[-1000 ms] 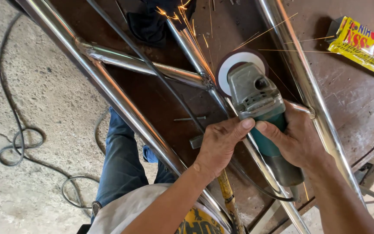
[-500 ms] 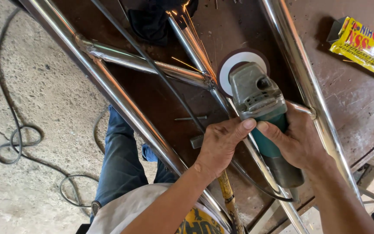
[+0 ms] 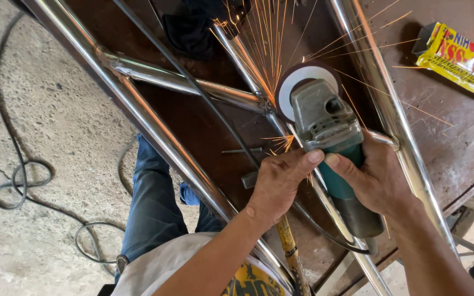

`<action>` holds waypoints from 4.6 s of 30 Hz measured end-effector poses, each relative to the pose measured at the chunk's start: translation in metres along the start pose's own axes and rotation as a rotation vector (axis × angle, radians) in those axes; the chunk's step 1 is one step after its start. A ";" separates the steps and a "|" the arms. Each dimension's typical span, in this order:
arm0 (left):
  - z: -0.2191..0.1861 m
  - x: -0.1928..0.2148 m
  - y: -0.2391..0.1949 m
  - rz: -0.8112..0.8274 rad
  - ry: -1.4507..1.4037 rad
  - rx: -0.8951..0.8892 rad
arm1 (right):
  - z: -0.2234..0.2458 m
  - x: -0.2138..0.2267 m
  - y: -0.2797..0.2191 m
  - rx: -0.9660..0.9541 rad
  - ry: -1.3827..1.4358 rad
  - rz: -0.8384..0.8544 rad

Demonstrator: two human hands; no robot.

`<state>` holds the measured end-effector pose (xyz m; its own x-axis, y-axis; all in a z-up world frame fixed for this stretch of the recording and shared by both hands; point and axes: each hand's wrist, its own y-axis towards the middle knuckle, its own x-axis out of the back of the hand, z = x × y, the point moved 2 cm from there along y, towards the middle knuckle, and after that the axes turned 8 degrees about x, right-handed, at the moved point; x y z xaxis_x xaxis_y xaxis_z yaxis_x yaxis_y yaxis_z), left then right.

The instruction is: Grinding the welded joints of a metal pipe structure using an angle grinder.

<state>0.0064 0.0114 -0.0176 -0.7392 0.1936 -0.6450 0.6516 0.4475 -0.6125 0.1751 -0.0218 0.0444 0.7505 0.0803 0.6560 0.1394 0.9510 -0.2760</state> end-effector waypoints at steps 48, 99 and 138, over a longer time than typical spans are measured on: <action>-0.002 0.001 -0.001 0.061 -0.100 0.037 | 0.010 -0.005 -0.002 -0.034 0.053 -0.012; 0.001 0.010 -0.002 -0.040 -0.166 0.092 | 0.027 -0.011 -0.010 -0.305 -0.058 -0.043; -0.062 -0.005 -0.013 -0.072 -0.058 0.411 | 0.075 -0.006 -0.003 -0.650 0.005 -0.122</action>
<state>-0.0090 0.0586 0.0225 -0.7825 0.1194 -0.6111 0.6206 0.0699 -0.7810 0.1216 -0.0024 0.0941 0.7073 -0.0189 0.7066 0.5840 0.5789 -0.5691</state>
